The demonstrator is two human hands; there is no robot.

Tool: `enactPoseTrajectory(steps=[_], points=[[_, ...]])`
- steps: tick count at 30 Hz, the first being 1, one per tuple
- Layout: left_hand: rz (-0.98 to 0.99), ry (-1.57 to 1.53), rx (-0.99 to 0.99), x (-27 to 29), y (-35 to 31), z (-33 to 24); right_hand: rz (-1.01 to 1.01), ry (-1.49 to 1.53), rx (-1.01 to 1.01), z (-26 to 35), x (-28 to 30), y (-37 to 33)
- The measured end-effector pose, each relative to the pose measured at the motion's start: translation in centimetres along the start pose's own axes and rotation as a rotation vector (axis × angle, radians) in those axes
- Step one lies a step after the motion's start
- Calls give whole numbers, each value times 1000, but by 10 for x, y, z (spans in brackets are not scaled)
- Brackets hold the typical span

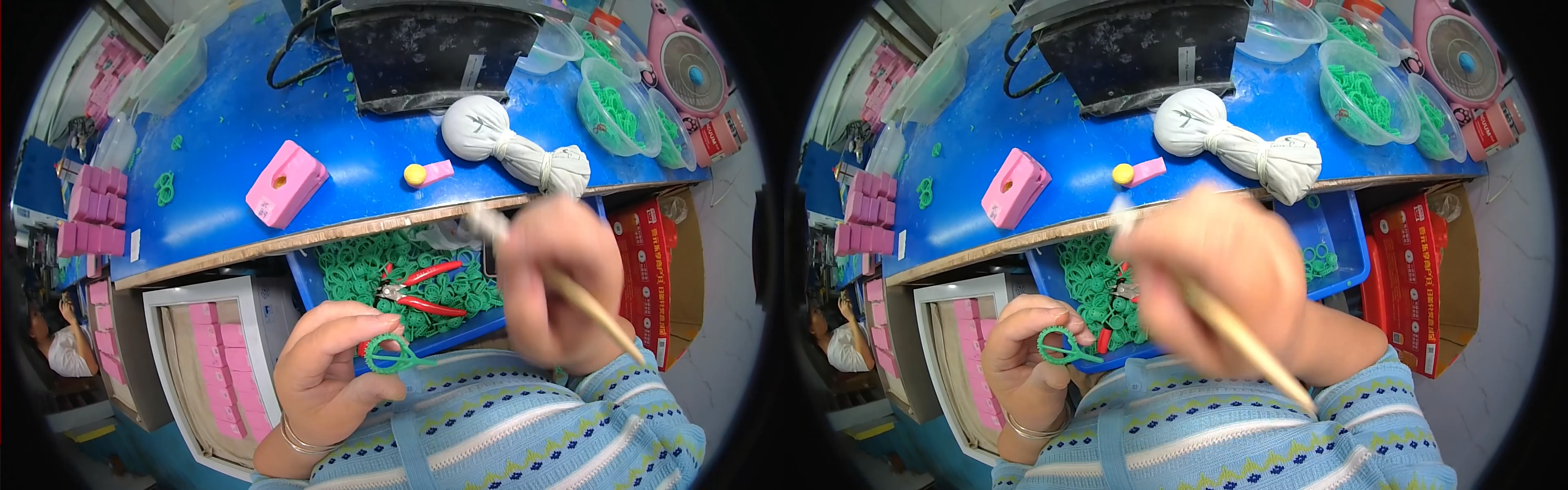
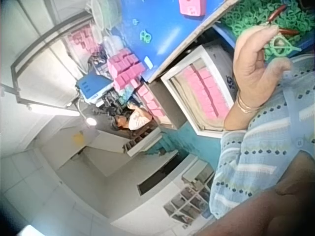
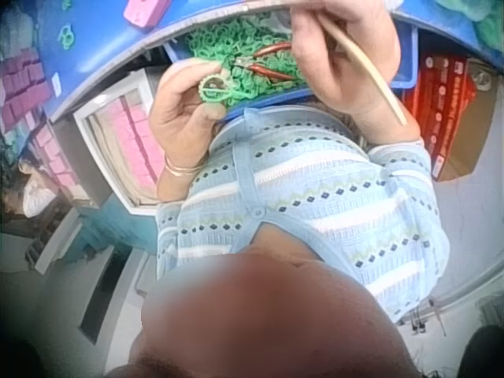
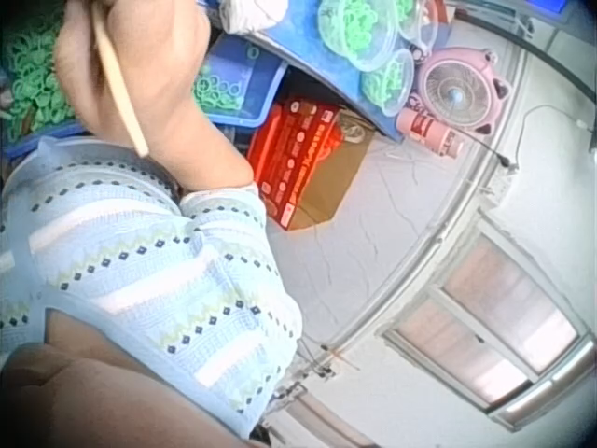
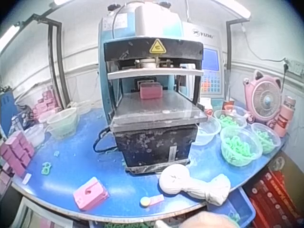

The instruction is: Assembling small green rubber components into pink plastic molds using specialized tools.

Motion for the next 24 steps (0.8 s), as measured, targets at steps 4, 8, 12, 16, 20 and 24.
enactPoseTrajectory(steps=[4, 8, 12, 16, 20, 24], points=[[15, -17, 8, 0, 0, -1, 43, -346, -378, -47, 9, 1], [12, -18, -9, 0, 1, 1, 110, -428, -357, -63, 5, -9], [2, 10, 1, 1, 0, 1, 139, -592, -44, -41, -3, -5], [-4, 113, -5, 5, -2, 4, 359, -101, 69, -8, -20, -9], [-3, 124, -7, 2, -1, 4, 419, 108, 33, 4, -43, -19], [-69, 64, 6, -2, 1, 3, 444, 394, -198, -5, -50, -27]])
Point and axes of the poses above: each hand's wrist, its own y-axis towards the middle knuckle, its own x-axis out of the back of the hand, z = x × y, the point moved 7 cm from there along y, towards the middle knuckle, and after that the axes turned 1 degree about y, right-handed, at the moved point
